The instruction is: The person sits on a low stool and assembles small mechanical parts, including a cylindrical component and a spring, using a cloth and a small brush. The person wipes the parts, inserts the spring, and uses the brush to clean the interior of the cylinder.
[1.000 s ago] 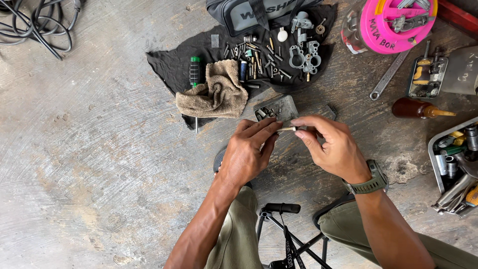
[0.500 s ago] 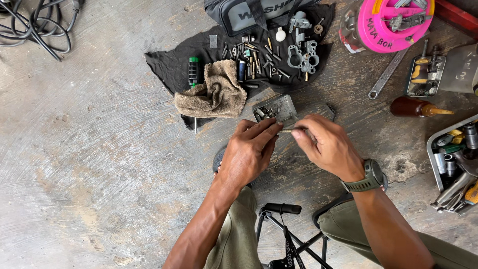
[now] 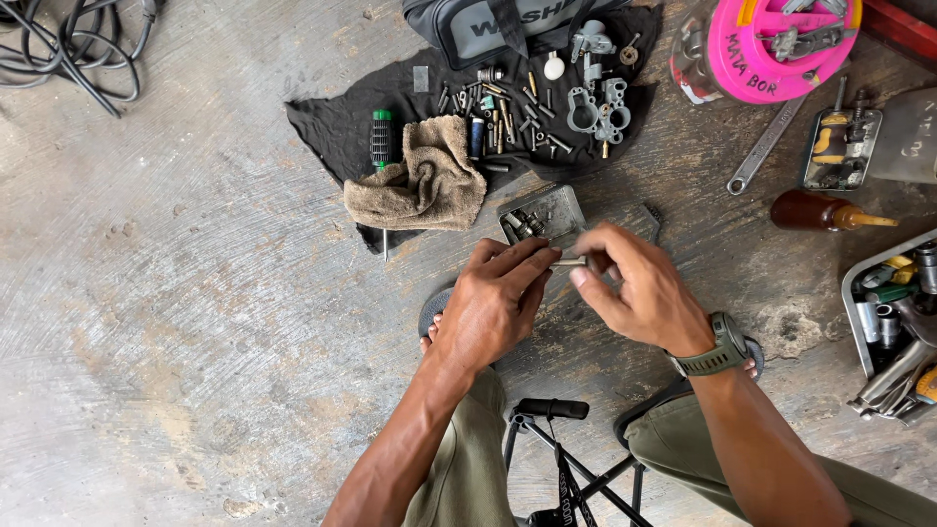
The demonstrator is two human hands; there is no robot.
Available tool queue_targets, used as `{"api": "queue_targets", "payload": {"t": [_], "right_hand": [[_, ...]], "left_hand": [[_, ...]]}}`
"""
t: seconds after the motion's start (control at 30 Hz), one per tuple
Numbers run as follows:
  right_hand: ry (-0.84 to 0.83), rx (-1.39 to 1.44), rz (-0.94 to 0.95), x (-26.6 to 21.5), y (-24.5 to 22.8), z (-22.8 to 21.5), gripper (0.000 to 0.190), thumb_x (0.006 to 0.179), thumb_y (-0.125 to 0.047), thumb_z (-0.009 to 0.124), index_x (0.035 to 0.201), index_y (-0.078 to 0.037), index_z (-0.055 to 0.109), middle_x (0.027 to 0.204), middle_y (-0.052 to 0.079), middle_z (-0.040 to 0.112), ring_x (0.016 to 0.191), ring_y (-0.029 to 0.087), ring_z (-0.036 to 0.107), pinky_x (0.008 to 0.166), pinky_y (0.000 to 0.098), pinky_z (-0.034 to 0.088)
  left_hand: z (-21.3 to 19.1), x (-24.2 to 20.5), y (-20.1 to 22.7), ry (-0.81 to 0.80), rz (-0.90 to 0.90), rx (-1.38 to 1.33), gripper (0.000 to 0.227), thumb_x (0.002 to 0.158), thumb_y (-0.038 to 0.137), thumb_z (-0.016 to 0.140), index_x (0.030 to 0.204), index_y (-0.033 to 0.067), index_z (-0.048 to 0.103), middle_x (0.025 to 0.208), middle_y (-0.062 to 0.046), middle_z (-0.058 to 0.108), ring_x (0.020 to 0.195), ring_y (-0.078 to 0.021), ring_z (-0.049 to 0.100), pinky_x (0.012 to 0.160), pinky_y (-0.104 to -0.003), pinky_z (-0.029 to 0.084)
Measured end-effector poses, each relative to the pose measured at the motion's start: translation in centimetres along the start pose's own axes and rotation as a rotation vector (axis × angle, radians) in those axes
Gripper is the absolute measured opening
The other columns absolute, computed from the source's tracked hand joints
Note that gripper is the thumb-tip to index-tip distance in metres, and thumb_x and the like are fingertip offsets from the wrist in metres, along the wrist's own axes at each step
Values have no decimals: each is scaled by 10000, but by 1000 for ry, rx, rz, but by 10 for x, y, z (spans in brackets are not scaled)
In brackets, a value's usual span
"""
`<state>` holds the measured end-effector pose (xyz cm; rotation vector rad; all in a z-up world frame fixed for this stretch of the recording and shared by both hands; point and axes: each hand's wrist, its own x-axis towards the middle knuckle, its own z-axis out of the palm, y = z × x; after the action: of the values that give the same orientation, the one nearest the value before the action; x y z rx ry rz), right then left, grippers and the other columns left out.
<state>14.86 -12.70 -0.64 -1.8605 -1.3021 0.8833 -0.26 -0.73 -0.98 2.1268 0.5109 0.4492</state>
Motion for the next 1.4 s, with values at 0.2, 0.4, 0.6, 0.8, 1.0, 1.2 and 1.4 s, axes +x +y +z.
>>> {"api": "queue_targets", "payload": {"t": [0.2,0.4,0.6,0.8,1.0,1.2,1.4], "right_hand": [[6,-102,-59,1,1,-4,216,931,-205,478,820,-37,557,624,116,531,549,256,575,423,344,442],[-3,-129,-13,-5,-14,-22,328,971,-190,388,711,-54,535,584,94,532,514,231,560,389,316,417],[43,4,-63,-15,-25,-36,332,973,-194,385,716,-80,562,578,58,533,520,142,516,407,249,388],[186,-99,-264,-12,-106,-91,269,933,-103,496,672,-37,504,495,89,425,476,202,451,372,312,313],[188,-124,-147,-57,-175,-133,194,955,-231,443,912,-51,498,743,23,474,675,157,433,653,300,358],[152,-134,-74,-91,-206,-136,437,981,-339,325,669,-98,515,480,13,422,449,153,466,495,322,324],[233,-67,-268,-119,-193,-133,167,942,-124,482,853,-19,577,588,134,532,593,205,541,515,335,399]], "left_hand": [[-5,5,6,2,12,7,186,826,50,617,997,95,677,961,-124,682,761,-293,636,670,-324,532],[-16,15,26,-22,99,27,183,829,20,607,987,78,679,941,-155,682,763,-328,628,652,-352,536],[-39,28,55,-106,309,82,162,852,45,577,983,56,671,987,-175,675,817,-339,642,687,-347,520],[-105,70,126,-128,582,381,190,826,5,601,992,42,686,974,-189,672,820,-317,615,670,-342,537],[-134,63,193,-142,779,523,219,877,-17,553,1082,25,618,1072,-100,624,755,-275,437,581,-381,481],[-133,29,225,-155,790,538,388,746,-135,498,1095,18,568,951,-69,568,711,-271,418,626,-375,441],[-112,-11,247,43,363,-30,568,816,192,707,1326,147,461,1142,-156,635,917,-301,657,767,-422,581]]}}
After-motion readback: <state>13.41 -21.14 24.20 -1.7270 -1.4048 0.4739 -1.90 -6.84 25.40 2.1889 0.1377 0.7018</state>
